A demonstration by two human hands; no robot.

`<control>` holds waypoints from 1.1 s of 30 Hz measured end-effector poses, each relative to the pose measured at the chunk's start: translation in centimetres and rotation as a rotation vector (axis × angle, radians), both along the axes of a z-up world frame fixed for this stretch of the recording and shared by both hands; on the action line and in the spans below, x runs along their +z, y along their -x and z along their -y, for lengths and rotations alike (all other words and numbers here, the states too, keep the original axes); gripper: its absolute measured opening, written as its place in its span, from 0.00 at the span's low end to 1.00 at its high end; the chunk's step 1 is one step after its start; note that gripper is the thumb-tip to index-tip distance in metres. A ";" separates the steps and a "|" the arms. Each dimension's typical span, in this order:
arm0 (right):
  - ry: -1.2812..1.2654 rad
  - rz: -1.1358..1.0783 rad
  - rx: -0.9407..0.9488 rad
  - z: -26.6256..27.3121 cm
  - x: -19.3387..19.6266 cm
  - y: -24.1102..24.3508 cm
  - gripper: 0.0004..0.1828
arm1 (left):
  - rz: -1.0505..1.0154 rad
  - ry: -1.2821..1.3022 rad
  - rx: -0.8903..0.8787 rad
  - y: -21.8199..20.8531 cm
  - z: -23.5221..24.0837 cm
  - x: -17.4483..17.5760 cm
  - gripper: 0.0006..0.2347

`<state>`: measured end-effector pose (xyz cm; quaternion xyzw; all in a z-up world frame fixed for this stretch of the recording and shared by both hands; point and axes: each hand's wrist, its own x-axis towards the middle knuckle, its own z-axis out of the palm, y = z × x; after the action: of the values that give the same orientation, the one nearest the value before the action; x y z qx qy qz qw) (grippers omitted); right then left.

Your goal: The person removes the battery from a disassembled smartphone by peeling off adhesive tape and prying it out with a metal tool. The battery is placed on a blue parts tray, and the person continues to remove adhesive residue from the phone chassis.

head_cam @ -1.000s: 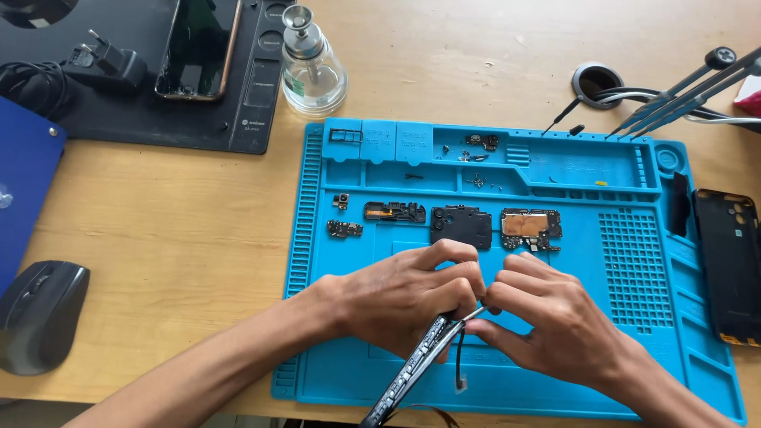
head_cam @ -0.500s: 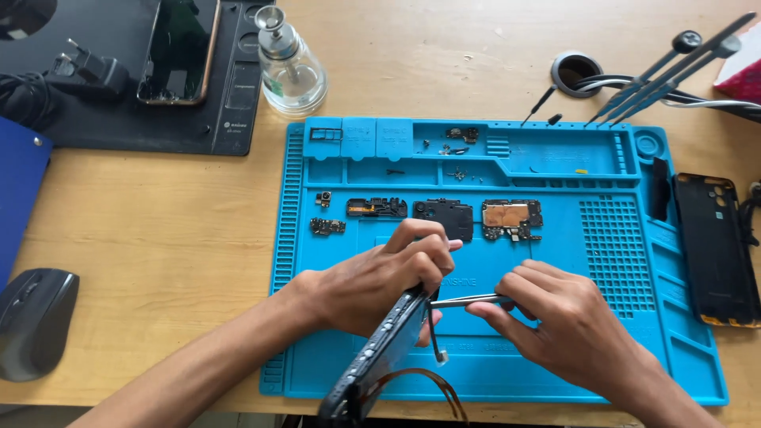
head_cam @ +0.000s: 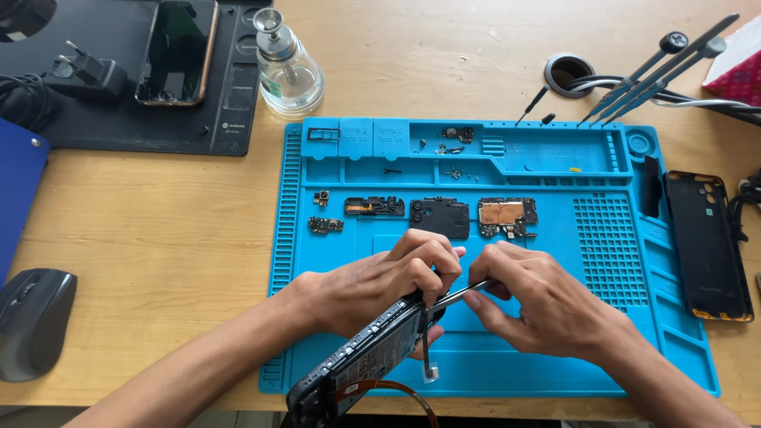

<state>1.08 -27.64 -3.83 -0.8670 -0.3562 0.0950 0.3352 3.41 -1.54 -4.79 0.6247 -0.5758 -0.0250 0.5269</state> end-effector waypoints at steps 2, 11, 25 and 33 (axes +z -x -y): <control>-0.031 -0.015 0.078 -0.5 0.3 -0.1 0.07 | 0.007 -0.009 -0.013 0.0 0.1 -0.1 0.14; -0.087 0.093 0.225 -1.4 0.5 0.4 0.03 | 0.062 -0.084 0.003 -0.2 0.2 -0.7 0.16; -0.093 0.181 0.144 -2.3 0.0 2.3 0.03 | 0.107 -0.072 0.016 -0.6 0.2 -1.1 0.12; -0.055 0.241 0.095 -1.5 -0.8 3.2 0.07 | 0.126 -0.137 0.069 -0.6 0.0 -1.6 0.13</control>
<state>-2.08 -26.10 -4.59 -0.8447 -0.4369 -0.0038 0.3090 4.02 -1.54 -6.38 0.6791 -0.5828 -0.0066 0.4462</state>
